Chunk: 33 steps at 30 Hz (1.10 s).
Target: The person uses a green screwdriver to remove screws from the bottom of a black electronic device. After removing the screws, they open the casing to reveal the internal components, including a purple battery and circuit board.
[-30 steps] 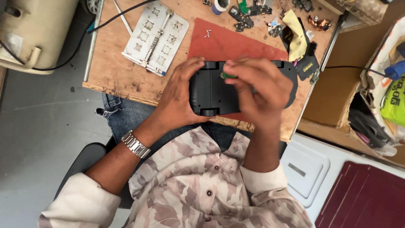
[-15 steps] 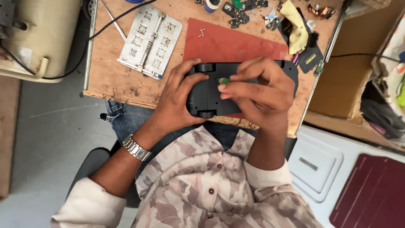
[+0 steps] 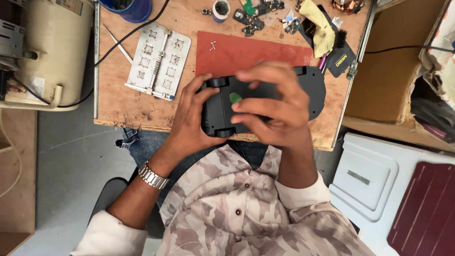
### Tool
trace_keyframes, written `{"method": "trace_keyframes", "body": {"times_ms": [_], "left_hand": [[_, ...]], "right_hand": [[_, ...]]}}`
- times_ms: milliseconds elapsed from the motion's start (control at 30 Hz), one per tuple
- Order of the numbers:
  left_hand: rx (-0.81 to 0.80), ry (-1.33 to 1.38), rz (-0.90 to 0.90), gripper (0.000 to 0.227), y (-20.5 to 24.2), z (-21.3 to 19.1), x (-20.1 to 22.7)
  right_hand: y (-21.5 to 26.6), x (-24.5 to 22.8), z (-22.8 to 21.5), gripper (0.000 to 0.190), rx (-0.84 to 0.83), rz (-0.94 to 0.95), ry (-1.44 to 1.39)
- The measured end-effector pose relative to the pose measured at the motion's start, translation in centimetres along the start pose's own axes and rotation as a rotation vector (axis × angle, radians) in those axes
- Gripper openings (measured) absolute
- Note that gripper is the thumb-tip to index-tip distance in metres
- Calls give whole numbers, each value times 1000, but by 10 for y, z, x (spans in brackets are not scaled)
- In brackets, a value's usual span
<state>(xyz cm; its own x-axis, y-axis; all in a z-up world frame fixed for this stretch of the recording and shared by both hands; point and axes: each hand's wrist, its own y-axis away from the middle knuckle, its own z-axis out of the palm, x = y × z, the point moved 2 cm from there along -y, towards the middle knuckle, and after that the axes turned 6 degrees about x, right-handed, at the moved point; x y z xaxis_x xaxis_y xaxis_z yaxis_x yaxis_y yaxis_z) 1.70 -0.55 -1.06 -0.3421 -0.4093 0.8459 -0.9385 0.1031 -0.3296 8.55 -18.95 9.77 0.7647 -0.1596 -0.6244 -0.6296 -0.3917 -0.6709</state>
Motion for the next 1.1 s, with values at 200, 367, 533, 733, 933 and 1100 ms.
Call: {"method": "trace_keyframes", "body": {"times_ms": [200,367,533,733,933,1100], "left_hand": [[-15,-28,-33,104,0,-1,0],[-9,-11,-16,106,-1,-1,-1],[-2,-19,-24,107,0,-1,-2],[-19,-8,-44,106,-3,-2,2],[-32,-17,-52,105,-1,-1,-1],[-34,-11,-50,106,2,-3,1]], "right_hand": [[12,8,3,26,36,115,40],[14,10,10,30,89,105,69],[9,8,13,15,84,182,-4],[4,7,9,23,-66,79,28],[13,8,15,31,38,129,46],[10,4,13,21,14,104,55]]}}
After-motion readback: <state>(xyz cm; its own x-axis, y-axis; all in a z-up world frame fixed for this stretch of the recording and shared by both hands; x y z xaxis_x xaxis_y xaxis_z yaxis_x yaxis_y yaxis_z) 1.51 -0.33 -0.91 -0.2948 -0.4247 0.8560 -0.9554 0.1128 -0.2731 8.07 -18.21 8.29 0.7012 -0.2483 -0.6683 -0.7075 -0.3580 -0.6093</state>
